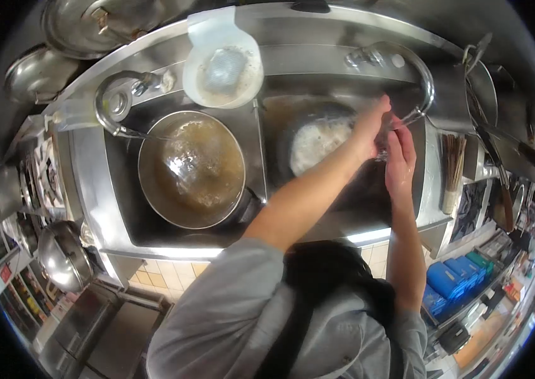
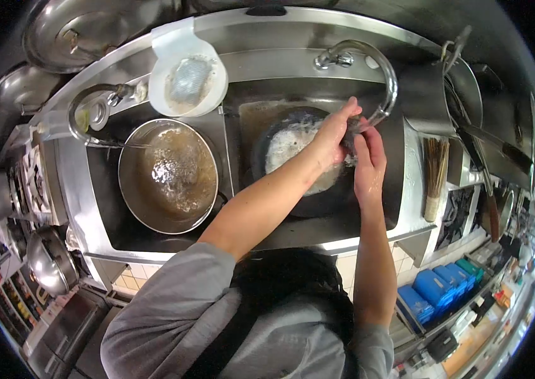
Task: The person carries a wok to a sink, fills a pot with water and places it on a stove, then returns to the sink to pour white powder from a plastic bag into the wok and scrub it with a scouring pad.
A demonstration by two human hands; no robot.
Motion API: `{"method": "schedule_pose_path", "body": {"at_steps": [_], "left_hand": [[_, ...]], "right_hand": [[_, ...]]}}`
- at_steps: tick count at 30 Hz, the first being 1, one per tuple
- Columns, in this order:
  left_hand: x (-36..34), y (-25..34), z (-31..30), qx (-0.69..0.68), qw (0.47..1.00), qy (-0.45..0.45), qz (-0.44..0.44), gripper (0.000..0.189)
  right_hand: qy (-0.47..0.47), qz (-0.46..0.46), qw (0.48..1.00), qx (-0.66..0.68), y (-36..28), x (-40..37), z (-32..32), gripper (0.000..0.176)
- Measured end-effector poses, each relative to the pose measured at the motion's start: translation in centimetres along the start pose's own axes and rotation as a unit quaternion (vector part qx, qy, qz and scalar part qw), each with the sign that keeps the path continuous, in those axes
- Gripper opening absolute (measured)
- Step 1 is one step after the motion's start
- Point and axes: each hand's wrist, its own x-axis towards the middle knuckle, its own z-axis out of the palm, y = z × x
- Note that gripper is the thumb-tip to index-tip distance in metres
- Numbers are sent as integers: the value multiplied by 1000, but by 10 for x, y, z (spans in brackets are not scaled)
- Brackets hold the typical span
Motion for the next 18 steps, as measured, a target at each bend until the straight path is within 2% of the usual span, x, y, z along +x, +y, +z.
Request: {"method": "schedule_pose_path", "body": {"at_steps": [4, 5, 7, 8, 10, 12, 13, 14, 15, 17, 18], "left_hand": [[34, -26, -7, 32, 999, -30, 13, 46], [38, -30, -8, 24, 999, -36, 12, 45], [40, -31, -2, 30, 999, -17, -14, 39], [34, -30, -2, 61, 996, -61, 17, 35], [41, -37, -4, 123, 990, -20, 59, 31], [51, -27, -8, 237, 970, -38, 32, 30], [49, -25, -2, 247, 968, 4, 38, 27], [51, -17, -1, 338, 941, -3, 5, 21], [50, -13, -1, 369, 929, 19, 3, 20], [40, -6, 9, 434, 898, 78, 12, 23], [39, -4, 11, 398, 915, 64, 6, 25]], "right_hand": [[61, 4, 997, -50, 24, -46, -32, 41], [43, 1, 996, -82, 21, -60, -36, 42], [53, 51, 993, -95, 58, -87, -62, 42], [51, 67, 991, -104, 68, -102, -69, 43], [41, 64, 978, -194, 97, -128, -91, 40], [31, 88, 951, -296, 101, -148, -112, 34], [29, 89, 939, -331, 101, -156, -118, 32], [25, 89, 927, -364, 102, -165, -123, 30], [19, 59, 905, -420, 91, -170, -121, 28], [1, 37, 901, -432, 90, -178, -125, 27], [-8, 26, 899, -437, 89, -181, -125, 27]]}}
